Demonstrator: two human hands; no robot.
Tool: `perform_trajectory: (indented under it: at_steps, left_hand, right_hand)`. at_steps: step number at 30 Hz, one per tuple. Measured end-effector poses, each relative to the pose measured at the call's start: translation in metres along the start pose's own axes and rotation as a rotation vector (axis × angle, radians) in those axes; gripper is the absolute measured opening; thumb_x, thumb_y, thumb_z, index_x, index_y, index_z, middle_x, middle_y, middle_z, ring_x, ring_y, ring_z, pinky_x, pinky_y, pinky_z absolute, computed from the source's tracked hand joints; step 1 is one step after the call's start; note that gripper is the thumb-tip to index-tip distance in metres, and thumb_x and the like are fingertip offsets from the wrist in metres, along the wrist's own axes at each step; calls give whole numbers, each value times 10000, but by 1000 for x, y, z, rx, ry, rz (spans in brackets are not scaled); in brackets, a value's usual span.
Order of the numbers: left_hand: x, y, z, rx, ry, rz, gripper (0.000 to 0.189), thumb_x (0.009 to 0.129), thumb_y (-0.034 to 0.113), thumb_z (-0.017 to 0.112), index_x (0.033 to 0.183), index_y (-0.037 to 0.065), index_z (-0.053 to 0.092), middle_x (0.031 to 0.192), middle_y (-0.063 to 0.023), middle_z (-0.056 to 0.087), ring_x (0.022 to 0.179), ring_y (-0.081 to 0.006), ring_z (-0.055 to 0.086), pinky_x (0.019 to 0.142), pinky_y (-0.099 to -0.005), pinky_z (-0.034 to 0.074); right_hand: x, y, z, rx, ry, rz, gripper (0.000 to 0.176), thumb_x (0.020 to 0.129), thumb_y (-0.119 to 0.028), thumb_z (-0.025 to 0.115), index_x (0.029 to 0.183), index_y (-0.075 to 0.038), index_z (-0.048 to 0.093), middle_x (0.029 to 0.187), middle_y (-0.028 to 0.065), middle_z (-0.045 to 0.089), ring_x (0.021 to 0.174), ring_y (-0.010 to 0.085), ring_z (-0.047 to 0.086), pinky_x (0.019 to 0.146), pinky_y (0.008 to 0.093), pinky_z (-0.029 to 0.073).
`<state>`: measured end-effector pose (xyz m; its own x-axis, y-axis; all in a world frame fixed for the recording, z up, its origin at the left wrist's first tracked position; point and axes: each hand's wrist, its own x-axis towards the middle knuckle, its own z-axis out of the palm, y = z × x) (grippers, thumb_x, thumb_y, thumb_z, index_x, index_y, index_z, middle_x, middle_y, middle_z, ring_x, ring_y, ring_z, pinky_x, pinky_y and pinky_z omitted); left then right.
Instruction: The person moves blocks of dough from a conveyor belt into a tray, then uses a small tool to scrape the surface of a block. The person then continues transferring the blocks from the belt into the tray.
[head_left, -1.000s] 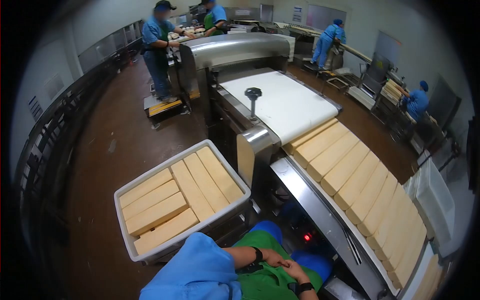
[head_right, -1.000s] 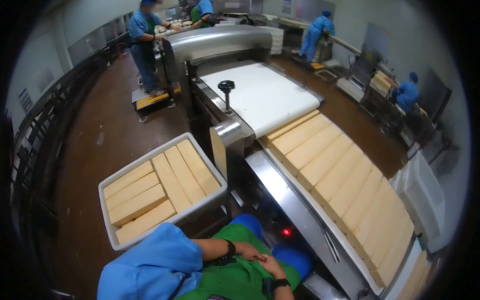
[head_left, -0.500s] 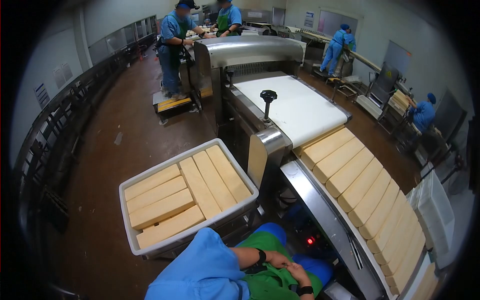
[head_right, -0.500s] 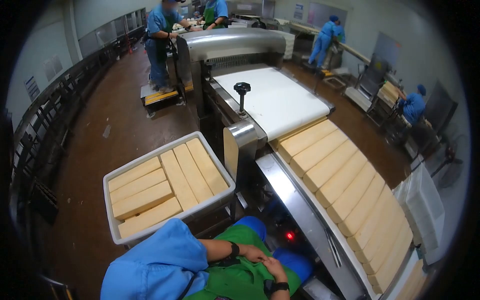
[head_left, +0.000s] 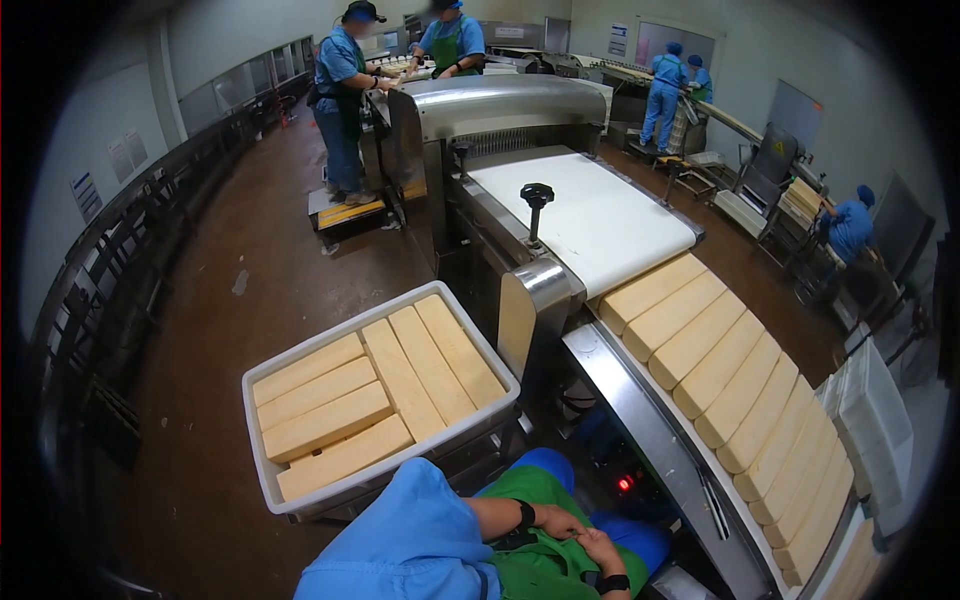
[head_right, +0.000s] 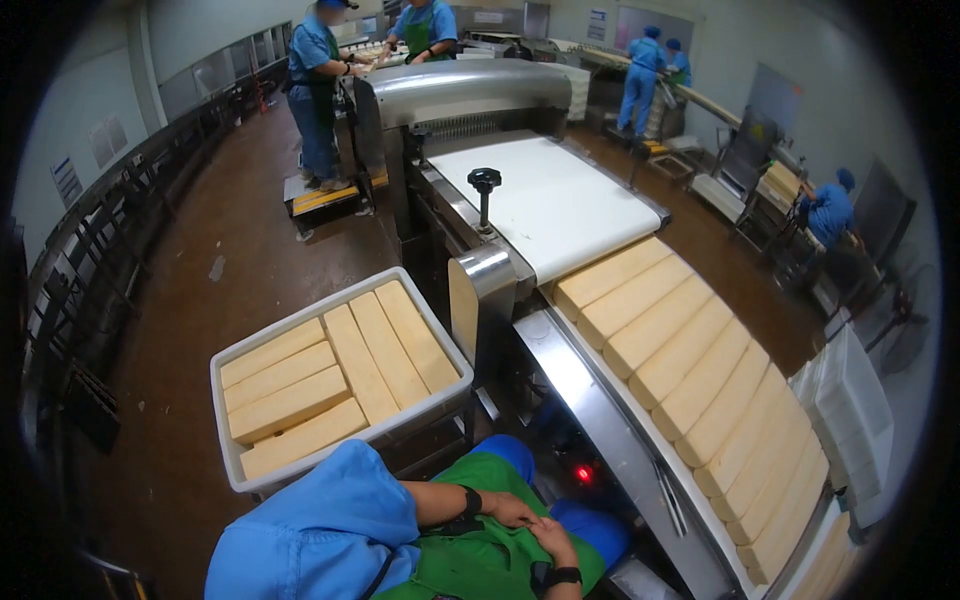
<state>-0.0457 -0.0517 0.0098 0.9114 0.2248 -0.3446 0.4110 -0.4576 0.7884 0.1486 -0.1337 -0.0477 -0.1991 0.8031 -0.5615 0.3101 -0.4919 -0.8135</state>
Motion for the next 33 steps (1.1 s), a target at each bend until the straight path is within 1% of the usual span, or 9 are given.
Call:
perform_trajectory:
  at_steps: [14, 21, 24, 27, 29, 30, 31, 32, 33]
  left_hand:
    - [-5, 12, -9, 16, -21, -38, 427, 848, 215, 493, 1272, 264, 480, 1134, -109, 589, 1048, -298, 550, 888, -404, 420]
    - [-3, 8, -6, 17, -9, -36, 428, 843, 221, 497, 1268, 271, 483, 1123, -109, 593, 1042, -299, 552, 882, -403, 423]
    - [-3, 8, -5, 17, 4, -26, 432, 842, 227, 500, 1270, 273, 479, 1123, -109, 593, 1043, -301, 552, 881, -406, 423]
    - [0, 5, -3, 15, -4, -26, 437, 842, 228, 500, 1275, 278, 475, 1124, -111, 592, 1043, -305, 551, 877, -413, 423]
    - [3, 1, -1, 19, 5, -24, 435, 840, 224, 501, 1272, 273, 475, 1111, -118, 595, 1029, -302, 556, 871, -410, 426]
    - [4, -1, 0, 24, 13, -22, 434, 839, 220, 501, 1270, 269, 475, 1098, -125, 597, 1016, -300, 561, 864, -407, 429]
    - [1, 0, -1, 24, 15, -25, 434, 839, 220, 501, 1270, 269, 475, 1098, -125, 597, 1016, -300, 561, 864, -407, 429]
    - [-4, 4, -4, -66, 95, -53, 407, 832, 200, 500, 1238, 232, 505, 1080, -133, 599, 987, -294, 570, 846, -399, 438]
    - [-7, 6, -5, -159, 176, -81, 382, 825, 179, 498, 1206, 195, 534, 1063, -141, 600, 958, -288, 579, 829, -391, 448]
  right_hand:
    - [-1, -5, 0, 12, 9, 20, 168, 799, -179, 621, 839, -15, 617, 736, -25, 572, 679, 68, 496, 622, 241, 428]
    - [-3, -9, 0, 17, -5, 4, 178, 799, -179, 615, 857, -10, 620, 742, -16, 579, 696, 71, 501, 633, 242, 427]
    - [-1, -5, -2, -8, -12, -14, 119, 807, -129, 591, 869, -28, 606, 759, -42, 571, 673, 54, 499, 624, 216, 424]
    - [7, 9, -3, -57, -6, -16, 123, 809, -116, 584, 889, -24, 601, 776, -36, 579, 685, 56, 507, 630, 215, 429]
    - [9, 11, -4, -59, 2, -11, 231, 791, -171, 618, 951, -5, 625, 803, 34, 624, 749, 97, 555, 681, 255, 449]
    - [7, 12, -7, -59, 1, -12, 231, 791, -171, 618, 951, -5, 625, 803, 34, 624, 749, 97, 555, 681, 255, 449]
    - [-6, -7, -10, 16, 37, -55, 247, 786, -155, 625, 986, -10, 623, 839, 47, 633, 770, 105, 568, 698, 262, 457]
    - [-23, -37, -16, 90, 69, -100, 270, 782, -140, 631, 1021, -16, 622, 876, 59, 642, 790, 112, 581, 714, 268, 466]
    - [-46, -73, -26, -45, 90, -134, 302, 792, -142, 642, 1069, -28, 606, 892, 48, 633, 791, 111, 583, 728, 263, 471]
